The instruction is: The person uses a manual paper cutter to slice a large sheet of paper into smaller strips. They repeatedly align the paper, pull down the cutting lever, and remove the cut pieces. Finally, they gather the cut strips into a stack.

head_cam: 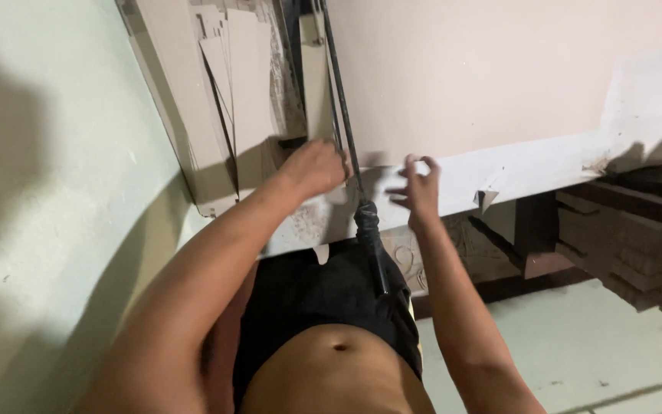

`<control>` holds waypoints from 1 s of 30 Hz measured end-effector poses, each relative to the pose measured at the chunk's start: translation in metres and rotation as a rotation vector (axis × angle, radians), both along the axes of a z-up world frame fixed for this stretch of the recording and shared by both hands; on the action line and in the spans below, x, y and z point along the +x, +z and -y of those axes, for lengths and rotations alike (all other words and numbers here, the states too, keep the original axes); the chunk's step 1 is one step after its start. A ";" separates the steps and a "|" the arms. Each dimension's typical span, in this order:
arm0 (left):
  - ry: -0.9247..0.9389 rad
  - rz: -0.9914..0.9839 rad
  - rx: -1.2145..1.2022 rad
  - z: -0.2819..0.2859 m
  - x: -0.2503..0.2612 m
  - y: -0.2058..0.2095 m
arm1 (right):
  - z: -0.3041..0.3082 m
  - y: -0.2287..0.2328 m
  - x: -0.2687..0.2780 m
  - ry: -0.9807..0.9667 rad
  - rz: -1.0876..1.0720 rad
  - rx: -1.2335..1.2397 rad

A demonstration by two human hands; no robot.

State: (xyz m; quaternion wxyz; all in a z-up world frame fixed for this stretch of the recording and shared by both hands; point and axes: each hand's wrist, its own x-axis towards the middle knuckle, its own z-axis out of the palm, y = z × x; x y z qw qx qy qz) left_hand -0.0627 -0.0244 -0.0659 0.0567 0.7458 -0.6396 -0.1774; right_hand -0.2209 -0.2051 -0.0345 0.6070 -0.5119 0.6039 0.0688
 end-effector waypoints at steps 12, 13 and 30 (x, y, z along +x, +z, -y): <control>0.074 0.076 0.220 -0.075 0.064 0.070 | 0.017 -0.008 0.029 -0.265 0.159 0.248; 0.074 0.080 0.224 -0.075 0.061 0.067 | 0.022 -0.020 0.035 -0.265 0.162 0.252; 0.420 -0.114 0.211 -0.023 0.054 0.087 | -0.030 -0.050 -0.034 -0.351 0.247 0.132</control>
